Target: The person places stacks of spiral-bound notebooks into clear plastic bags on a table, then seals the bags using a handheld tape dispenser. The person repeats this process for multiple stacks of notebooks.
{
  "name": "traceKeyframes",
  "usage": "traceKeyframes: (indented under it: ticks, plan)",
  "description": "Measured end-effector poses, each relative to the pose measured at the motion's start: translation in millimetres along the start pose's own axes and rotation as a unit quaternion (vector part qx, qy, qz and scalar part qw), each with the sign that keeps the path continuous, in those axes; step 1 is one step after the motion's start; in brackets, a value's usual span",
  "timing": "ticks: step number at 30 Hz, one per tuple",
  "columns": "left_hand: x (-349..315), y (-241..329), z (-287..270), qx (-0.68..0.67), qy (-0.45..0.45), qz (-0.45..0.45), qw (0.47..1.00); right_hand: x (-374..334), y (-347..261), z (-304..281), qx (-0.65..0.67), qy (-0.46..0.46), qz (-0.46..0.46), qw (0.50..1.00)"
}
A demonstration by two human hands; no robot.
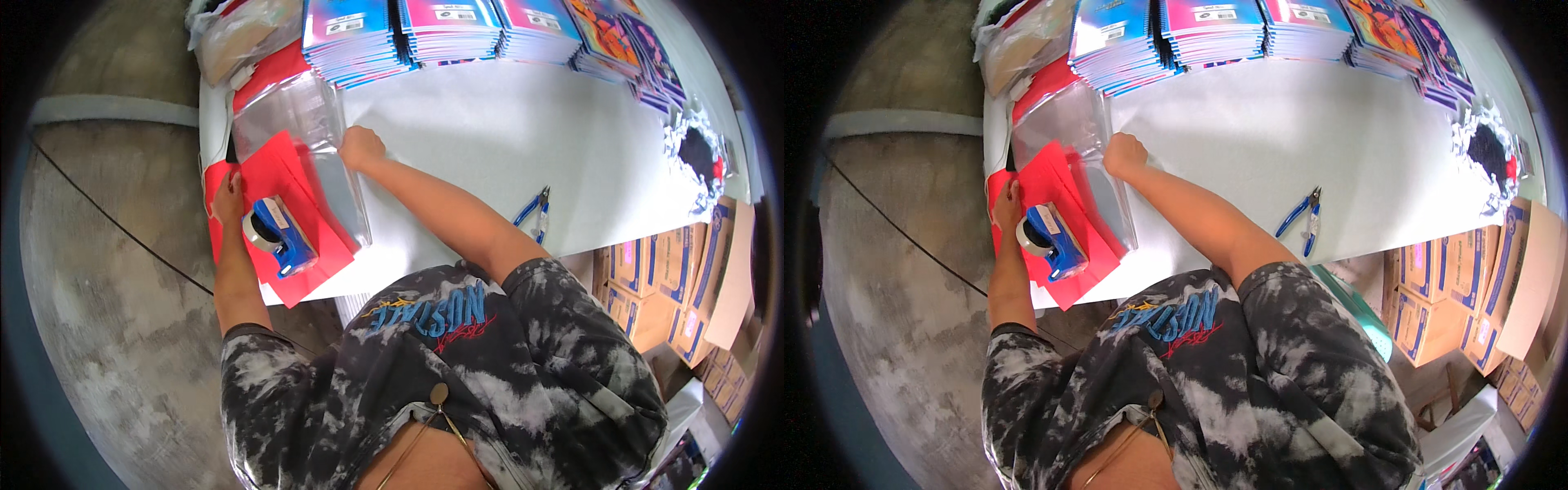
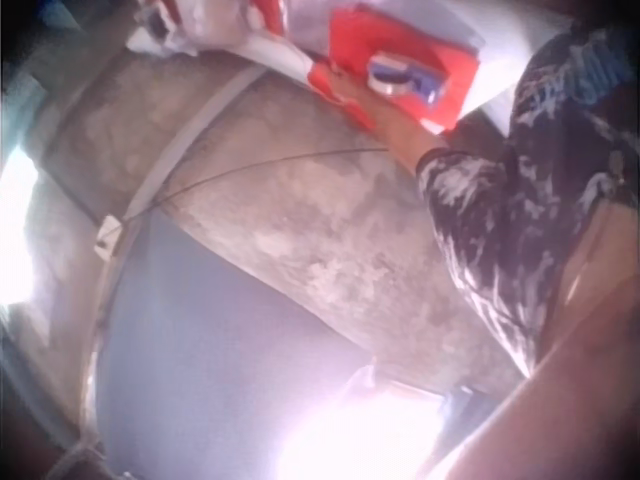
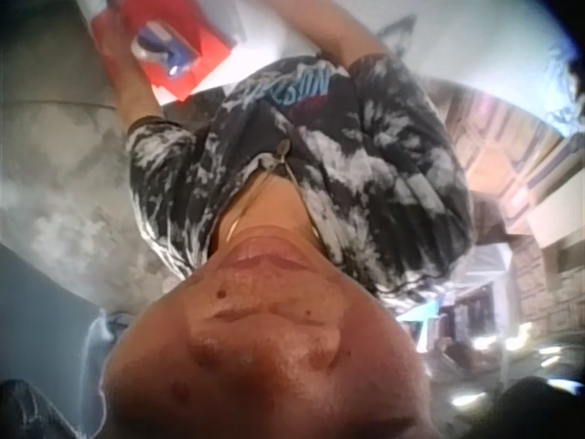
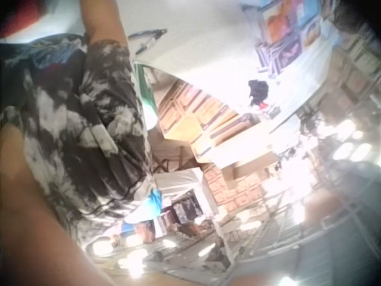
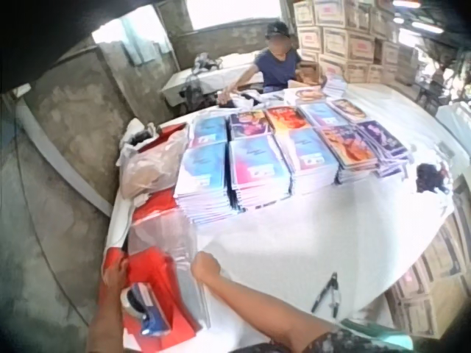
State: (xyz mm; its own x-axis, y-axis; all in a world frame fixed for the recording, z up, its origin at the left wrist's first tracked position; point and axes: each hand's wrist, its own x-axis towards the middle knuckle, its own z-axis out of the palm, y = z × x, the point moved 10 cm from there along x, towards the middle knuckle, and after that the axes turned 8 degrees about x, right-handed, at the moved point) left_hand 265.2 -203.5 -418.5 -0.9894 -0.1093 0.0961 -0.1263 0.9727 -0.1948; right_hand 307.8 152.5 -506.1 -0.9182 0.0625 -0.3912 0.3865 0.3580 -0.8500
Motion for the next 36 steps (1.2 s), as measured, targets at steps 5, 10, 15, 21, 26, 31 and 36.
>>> traceKeyframes:
  ticks: [5,10,15,21,26,31,36]
  plan:
    - [-6,8,-46,-0.021,0.098,0.036,0.994,-15,-19,-6,0.167,-0.062,-0.09,0.98]
    - [-46,6,-107,-0.373,0.104,-0.082,0.918,-44,-43,-28,0.256,-0.092,-0.126,0.954]
    - [-165,49,-56,-0.407,0.028,-0.183,0.894,-58,-56,-59,0.233,-0.016,-0.259,0.937]
    - [-216,154,-29,-0.359,0.015,-0.248,0.9,-50,-51,-71,0.219,-0.067,-0.216,0.949]
    - [-212,133,-10,-0.349,0.115,-0.281,0.887,-65,-50,-130,0.225,0.008,-0.244,0.943]
    - [-209,82,-2,-0.346,0.185,-0.33,0.859,-112,-50,-270,0.178,0.176,-0.279,0.927]
    - [-183,64,-3,-0.299,0.209,-0.332,0.87,-167,-22,-378,0.128,0.265,-0.286,0.912]
